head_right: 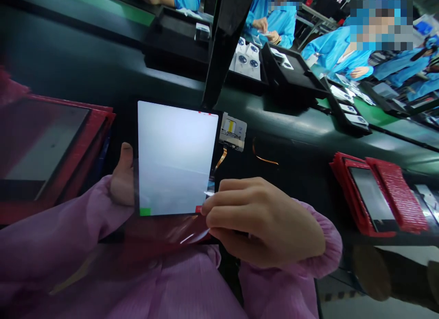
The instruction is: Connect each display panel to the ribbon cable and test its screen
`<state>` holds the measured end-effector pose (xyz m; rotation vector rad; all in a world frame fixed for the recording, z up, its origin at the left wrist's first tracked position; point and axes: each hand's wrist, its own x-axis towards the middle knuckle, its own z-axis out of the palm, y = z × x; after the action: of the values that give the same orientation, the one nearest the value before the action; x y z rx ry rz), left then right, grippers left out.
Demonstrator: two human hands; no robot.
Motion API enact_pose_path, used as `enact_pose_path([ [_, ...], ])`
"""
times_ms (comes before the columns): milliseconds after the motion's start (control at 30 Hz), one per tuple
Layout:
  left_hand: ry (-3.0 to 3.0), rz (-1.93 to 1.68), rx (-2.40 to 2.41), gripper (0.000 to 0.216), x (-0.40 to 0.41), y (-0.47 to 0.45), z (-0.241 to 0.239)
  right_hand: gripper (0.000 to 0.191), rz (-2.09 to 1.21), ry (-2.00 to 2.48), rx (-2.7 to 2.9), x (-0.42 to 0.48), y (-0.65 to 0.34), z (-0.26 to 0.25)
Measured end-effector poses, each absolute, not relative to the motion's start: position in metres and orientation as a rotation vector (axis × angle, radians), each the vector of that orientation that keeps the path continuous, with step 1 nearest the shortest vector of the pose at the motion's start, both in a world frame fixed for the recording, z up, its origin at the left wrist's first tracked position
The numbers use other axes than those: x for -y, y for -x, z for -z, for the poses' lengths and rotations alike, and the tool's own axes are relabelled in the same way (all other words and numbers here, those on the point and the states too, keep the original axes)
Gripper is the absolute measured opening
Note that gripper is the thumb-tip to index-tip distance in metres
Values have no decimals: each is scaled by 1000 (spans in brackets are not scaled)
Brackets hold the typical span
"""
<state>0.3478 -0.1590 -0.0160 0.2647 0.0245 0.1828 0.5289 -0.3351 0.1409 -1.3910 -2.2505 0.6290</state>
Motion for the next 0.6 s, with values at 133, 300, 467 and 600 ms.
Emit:
enact_pose_path([
  [133, -279, -172, 136, 77, 163, -348, 7, 8, -623, 1399, 2272, 340, -528, -144],
  [300, -286, -180, 173, 62, 163, -349, 5, 7, -552, 1385, 2315, 346, -526, -145],
  [467, -329, -255, 11, 58, 166, -350, -1, 8, -487, 1428, 2363, 352, -520, -147],
  [600, -345, -292, -90, 49, 165, -350, 3, 12, -516, 1469, 2365, 353, -516, -146],
])
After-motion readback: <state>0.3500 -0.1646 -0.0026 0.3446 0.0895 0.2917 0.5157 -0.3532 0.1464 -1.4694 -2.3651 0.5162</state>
